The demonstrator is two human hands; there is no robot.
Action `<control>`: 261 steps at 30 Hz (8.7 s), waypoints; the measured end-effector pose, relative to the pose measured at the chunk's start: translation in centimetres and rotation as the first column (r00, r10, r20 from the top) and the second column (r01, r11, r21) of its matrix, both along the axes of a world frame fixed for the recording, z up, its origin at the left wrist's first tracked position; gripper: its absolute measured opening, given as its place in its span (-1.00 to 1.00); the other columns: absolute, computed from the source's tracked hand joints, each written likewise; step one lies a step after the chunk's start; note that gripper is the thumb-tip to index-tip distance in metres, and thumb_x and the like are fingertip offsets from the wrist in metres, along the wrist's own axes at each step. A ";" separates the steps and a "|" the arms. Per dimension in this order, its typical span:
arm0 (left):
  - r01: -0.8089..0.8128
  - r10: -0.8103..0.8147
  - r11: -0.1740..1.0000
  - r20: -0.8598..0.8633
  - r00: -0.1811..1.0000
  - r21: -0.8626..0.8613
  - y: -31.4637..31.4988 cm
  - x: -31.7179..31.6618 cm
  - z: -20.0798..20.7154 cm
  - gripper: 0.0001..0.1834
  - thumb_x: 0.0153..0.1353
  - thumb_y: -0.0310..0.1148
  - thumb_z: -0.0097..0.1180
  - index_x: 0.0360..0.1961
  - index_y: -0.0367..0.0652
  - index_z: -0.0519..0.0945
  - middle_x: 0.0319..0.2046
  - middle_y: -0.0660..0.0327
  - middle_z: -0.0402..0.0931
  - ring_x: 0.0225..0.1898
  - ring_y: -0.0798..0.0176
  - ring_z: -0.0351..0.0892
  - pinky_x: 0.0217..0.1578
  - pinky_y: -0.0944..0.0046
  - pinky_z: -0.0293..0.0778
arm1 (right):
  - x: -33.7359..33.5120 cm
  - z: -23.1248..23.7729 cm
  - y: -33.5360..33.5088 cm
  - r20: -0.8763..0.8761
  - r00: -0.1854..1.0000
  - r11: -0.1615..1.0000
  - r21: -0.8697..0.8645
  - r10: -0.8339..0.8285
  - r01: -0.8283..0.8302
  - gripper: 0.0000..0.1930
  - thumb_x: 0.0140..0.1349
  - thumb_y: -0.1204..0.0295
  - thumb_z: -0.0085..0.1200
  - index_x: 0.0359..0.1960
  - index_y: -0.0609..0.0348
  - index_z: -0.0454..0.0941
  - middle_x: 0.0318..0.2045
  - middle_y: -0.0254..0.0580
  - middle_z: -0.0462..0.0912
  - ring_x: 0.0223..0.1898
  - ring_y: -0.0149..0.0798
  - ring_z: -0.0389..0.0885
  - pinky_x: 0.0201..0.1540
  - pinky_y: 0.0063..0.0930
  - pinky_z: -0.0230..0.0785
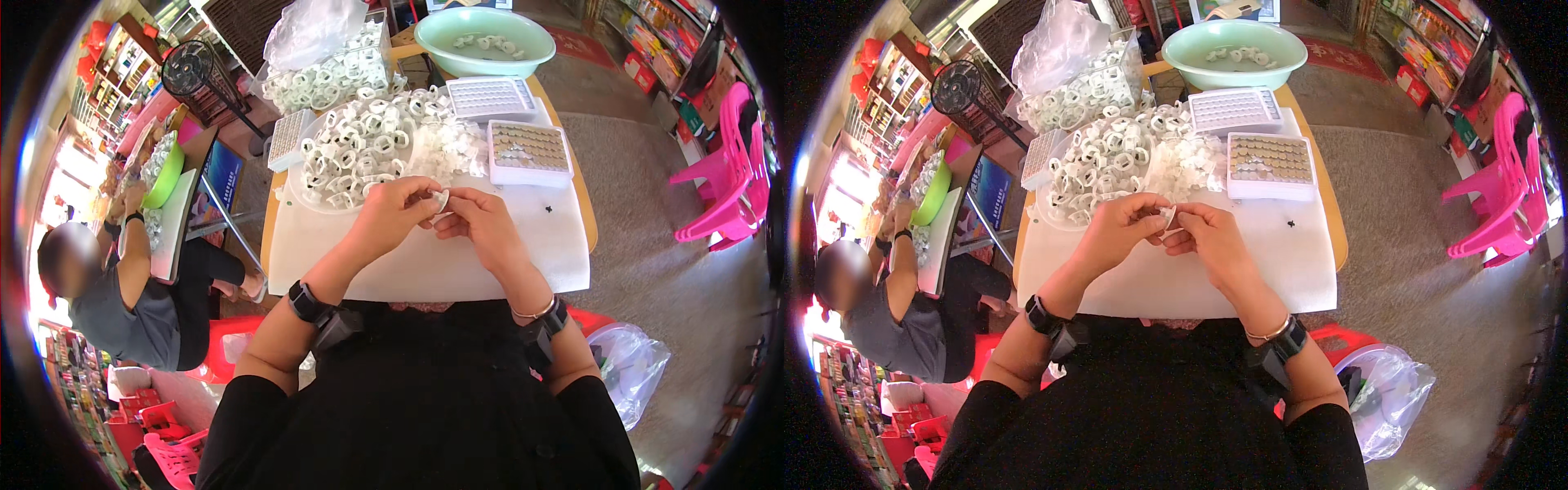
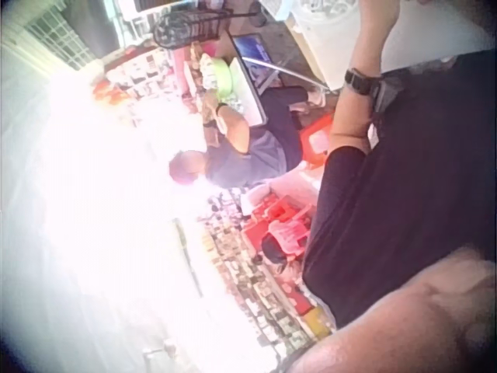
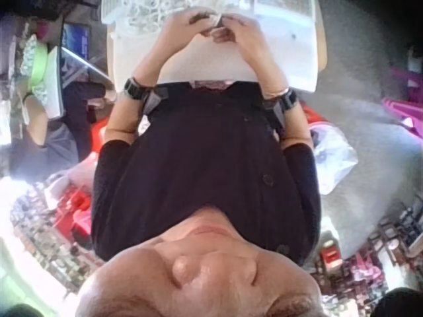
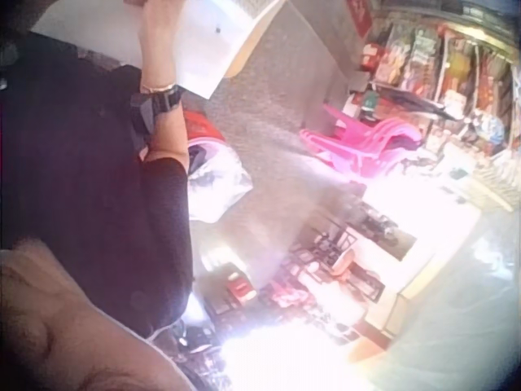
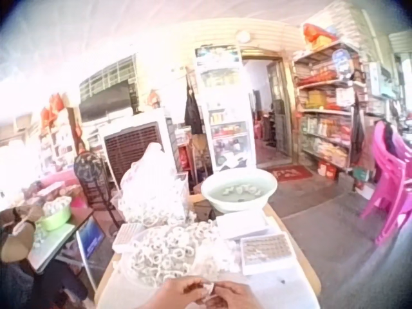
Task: Manually assembling small white circular plastic components by inserting a central piece.
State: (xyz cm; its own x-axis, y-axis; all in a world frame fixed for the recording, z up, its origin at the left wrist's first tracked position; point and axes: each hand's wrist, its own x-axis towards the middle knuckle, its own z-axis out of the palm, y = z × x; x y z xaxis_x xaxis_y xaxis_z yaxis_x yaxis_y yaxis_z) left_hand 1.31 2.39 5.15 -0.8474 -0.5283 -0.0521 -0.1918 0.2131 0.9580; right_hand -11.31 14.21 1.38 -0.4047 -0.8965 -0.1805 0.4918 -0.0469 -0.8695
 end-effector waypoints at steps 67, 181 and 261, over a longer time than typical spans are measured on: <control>0.359 -0.215 0.413 -0.294 0.931 0.837 -3.3 -0.6 -4.7 -0.71 0.24 -0.47 0.07 -0.03 -0.37 0.48 -0.29 0.15 0.55 -0.34 0.34 0.58 -0.33 0.38 0.54 | -1.9 3.1 0.2 -0.506 0.859 0.988 0.157 0.081 -0.001 -0.86 0.04 0.57 0.19 -0.36 0.23 0.49 -0.43 -0.36 0.55 -0.40 -0.54 0.46 -0.30 -0.64 0.33; 0.423 -0.251 0.491 -0.340 0.906 0.762 -2.6 -0.6 -5.4 -0.64 0.27 -0.39 0.05 0.05 -0.34 0.45 -0.23 0.22 0.53 -0.27 0.37 0.55 -0.21 0.35 0.51 | -0.5 2.8 0.3 -0.858 0.504 0.991 -0.038 -0.097 0.126 -0.93 0.12 0.60 0.14 -0.36 0.24 0.51 -0.48 -0.28 0.56 -0.47 -0.46 0.51 -0.40 -0.59 0.36; 0.207 -0.057 0.606 -0.218 0.974 0.768 -1.7 -1.3 -4.4 -0.68 0.30 -0.44 0.00 0.03 -0.37 0.41 -0.27 0.16 0.52 -0.29 0.33 0.55 -0.24 0.38 0.49 | -0.6 0.8 0.9 -0.732 0.650 0.951 0.007 -0.205 0.308 -0.86 0.20 0.52 0.02 -0.24 0.22 0.58 -0.43 -0.17 0.61 -0.44 -0.36 0.57 -0.42 -0.53 0.38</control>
